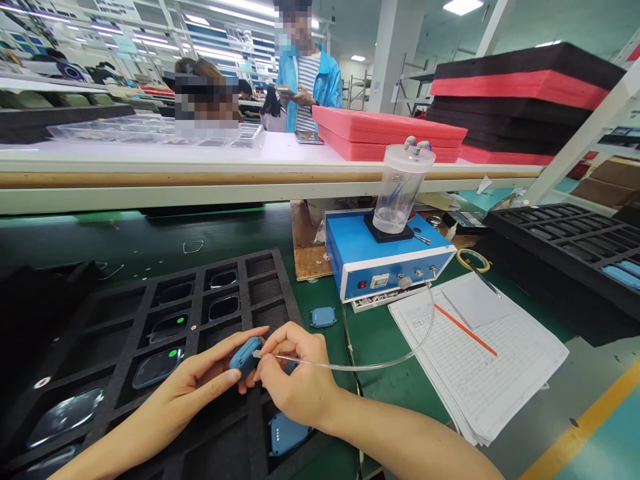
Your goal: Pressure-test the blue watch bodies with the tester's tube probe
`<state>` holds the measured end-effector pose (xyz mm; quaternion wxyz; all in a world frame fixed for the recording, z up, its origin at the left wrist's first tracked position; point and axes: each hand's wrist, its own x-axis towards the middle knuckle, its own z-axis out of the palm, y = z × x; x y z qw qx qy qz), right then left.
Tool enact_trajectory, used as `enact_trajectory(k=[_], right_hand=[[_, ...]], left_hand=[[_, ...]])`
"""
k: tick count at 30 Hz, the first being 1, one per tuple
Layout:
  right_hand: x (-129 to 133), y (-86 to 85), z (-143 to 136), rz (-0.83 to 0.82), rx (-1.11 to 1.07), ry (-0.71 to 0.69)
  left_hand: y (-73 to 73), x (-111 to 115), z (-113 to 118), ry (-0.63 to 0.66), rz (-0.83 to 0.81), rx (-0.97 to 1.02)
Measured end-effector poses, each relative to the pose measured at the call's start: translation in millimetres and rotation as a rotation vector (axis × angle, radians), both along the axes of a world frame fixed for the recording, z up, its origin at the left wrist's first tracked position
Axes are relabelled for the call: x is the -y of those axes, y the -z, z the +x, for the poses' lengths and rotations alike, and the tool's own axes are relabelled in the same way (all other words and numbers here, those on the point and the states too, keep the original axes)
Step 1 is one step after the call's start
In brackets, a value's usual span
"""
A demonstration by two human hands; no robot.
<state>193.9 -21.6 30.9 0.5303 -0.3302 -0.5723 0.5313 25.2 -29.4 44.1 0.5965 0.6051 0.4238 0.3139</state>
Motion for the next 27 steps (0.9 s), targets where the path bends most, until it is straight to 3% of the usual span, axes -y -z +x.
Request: enact_trajectory(k=[27], right_hand=[[0.1,-2.4,0.3,0.000,0.017,0.002]], left_hand=[[-0.9,-0.6,0.4,-0.009,-0.003,0.009]])
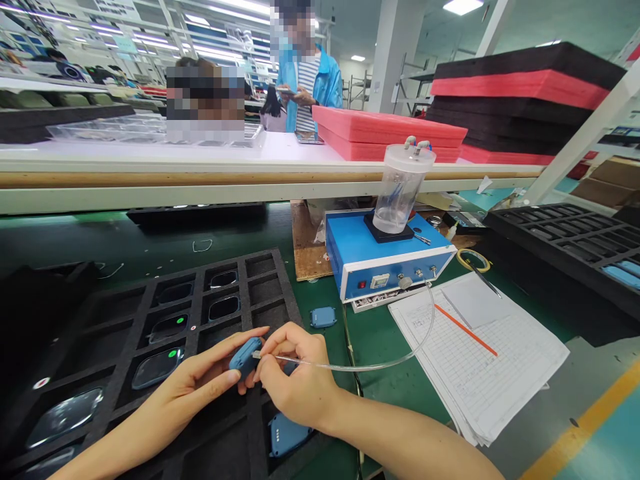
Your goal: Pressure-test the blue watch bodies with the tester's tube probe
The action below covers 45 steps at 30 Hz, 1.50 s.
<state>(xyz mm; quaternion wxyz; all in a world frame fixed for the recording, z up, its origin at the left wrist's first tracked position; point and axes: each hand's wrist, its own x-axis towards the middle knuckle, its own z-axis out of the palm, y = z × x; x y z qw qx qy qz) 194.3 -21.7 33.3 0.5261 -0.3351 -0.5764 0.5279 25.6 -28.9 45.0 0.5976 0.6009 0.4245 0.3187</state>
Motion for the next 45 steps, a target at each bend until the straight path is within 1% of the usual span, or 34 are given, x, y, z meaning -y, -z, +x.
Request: enact_trajectory(k=[25,35,45], right_hand=[[0.1,1.4,-0.5,-0.010,0.001,0.001],[0.0,0.5,-0.4,-0.010,-0.014,-0.003],[0.0,2.3,-0.7,0.005,-0.040,-0.013]], left_hand=[[1.3,0.3,-2.2,0.012,0.000,-0.003],[-0.8,0.2,-0.8,0.012,0.001,-0.001],[3.8,-0.5,-2.2,0.016,0.002,-0.002]])
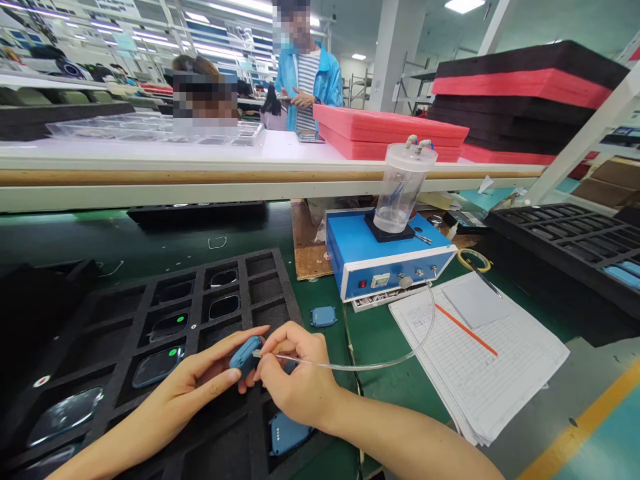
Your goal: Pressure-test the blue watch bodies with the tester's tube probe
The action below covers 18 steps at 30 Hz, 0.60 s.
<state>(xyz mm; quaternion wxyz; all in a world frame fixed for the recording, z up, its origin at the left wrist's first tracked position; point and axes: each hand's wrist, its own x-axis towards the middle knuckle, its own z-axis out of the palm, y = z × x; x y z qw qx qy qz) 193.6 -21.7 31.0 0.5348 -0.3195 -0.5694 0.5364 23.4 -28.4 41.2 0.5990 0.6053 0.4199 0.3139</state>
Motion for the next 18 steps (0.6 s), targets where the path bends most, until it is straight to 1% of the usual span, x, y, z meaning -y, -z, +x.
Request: enact_trajectory(k=[18], right_hand=[[-0.2,0.6,-0.1,0.011,0.003,-0.002]], left_hand=[[-1.3,-0.5,0.8,-0.011,0.014,0.020]])
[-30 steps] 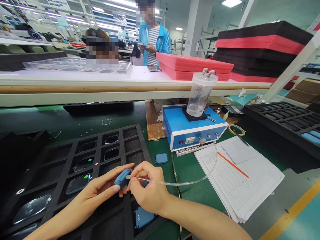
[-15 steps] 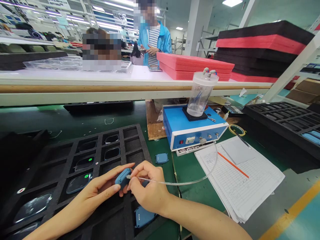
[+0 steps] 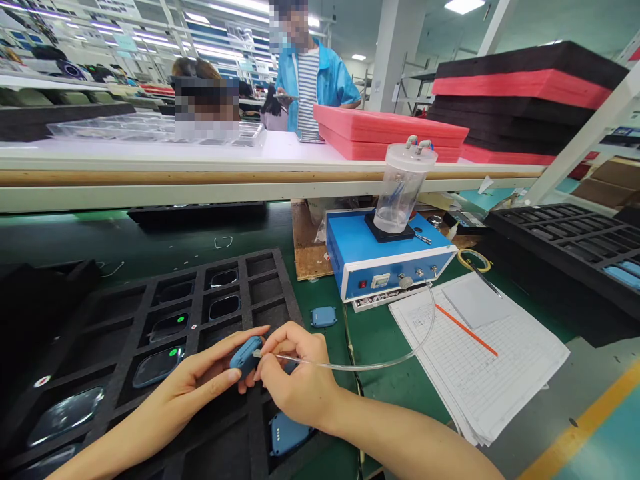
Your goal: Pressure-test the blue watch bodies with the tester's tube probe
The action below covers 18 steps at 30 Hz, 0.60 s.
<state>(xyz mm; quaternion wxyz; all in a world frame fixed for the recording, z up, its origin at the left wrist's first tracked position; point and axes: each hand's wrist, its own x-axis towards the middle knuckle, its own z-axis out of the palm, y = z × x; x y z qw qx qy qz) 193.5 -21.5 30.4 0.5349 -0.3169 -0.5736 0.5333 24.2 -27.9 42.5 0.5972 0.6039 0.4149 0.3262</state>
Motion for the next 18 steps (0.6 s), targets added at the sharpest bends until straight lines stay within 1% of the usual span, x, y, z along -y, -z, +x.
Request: enact_trajectory(k=[4,6,7,8,11,12,13,14,16,18], right_hand=[[-0.6,0.2,0.7,0.007,0.026,0.005],[1.1,0.2,1.9,0.067,0.057,0.037],[2.6,0.7,2.4,0.143,0.081,0.070],[4.5,1.8,2.7,0.255,0.106,0.107],[10.6,8.0,1.8,0.646,0.145,0.180],[11.9,10.2,1.0,0.723,0.147,0.181],[12.6,11.9,0.3,0.758,0.146,0.179],[12.6,12.6,-0.1,0.760,0.148,0.176],[11.4,11.4,0.1,0.720,0.152,0.175],[9.5,7.8,1.3,0.682,0.151,0.185]], left_hand=[[-0.5,-1.2,0.0,-0.009,0.000,-0.003],[1.1,-0.7,-1.2,-0.011,-0.009,-0.010],[2.6,-0.4,-2.0,-0.020,-0.017,-0.002],[4.2,-0.3,-2.7,-0.038,-0.033,0.025],[7.7,-5.2,-2.4,-0.157,-0.107,0.171],[7.5,-9.9,-0.7,-0.200,-0.121,0.201],[6.2,-16.6,2.2,-0.229,-0.118,0.197],[4.1,-25.2,6.5,-0.241,-0.088,0.149],[-1.9,-47.7,19.4,-0.202,0.051,-0.073],[-7.5,-73.9,36.6,-0.094,0.246,-0.454]])
